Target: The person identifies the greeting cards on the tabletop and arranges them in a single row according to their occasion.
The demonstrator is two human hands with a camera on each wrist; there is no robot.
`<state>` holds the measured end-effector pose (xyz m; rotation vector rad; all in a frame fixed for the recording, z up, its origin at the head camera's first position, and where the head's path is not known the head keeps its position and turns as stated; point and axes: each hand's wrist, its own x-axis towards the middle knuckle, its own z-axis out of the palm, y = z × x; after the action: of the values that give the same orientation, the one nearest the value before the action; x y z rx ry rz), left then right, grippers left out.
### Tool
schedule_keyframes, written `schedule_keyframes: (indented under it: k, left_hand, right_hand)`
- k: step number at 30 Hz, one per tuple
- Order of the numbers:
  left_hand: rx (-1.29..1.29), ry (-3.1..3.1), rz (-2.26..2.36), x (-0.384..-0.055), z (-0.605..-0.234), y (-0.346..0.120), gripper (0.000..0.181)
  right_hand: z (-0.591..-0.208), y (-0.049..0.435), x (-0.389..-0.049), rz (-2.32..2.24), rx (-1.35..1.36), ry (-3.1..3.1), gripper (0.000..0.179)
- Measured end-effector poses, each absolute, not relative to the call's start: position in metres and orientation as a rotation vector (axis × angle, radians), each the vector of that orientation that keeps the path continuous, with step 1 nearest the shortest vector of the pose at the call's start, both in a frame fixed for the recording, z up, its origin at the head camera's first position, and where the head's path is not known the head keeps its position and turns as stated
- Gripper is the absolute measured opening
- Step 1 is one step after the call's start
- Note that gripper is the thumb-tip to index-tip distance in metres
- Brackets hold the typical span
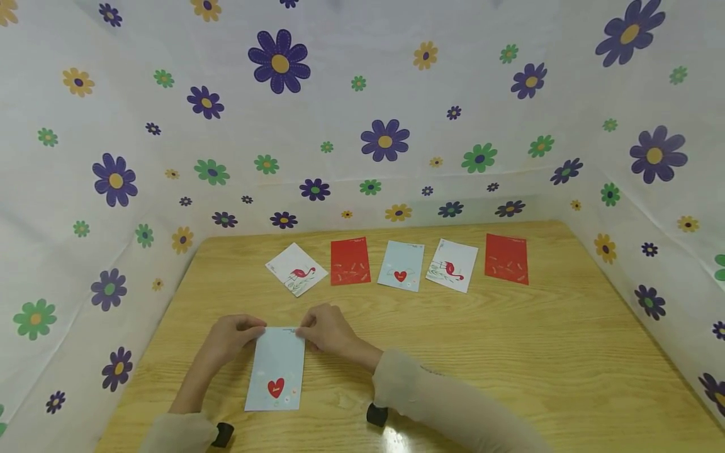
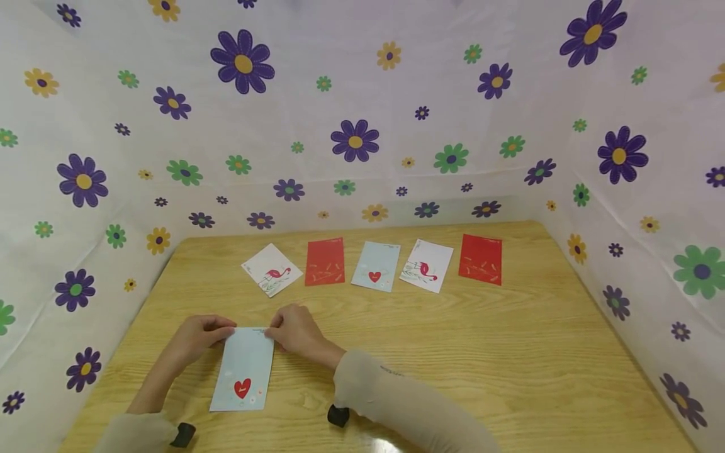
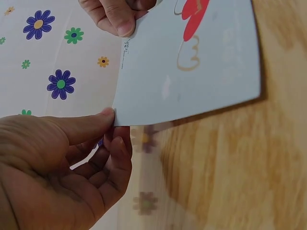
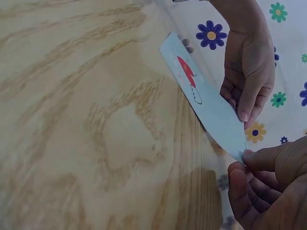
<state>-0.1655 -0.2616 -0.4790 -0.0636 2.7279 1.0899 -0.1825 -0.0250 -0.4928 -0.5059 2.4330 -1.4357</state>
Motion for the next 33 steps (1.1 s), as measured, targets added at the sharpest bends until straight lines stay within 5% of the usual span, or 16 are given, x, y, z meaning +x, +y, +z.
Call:
schedule_keyframes:
  k: [33]
  left_hand:
    - [-0.117,2.82,0.977,-0.165,-0.495,-0.253,0.011]
  right_hand:
    - [-0.501,-0.03,-0.185,-1.19,-0.625,2.674,0.007]
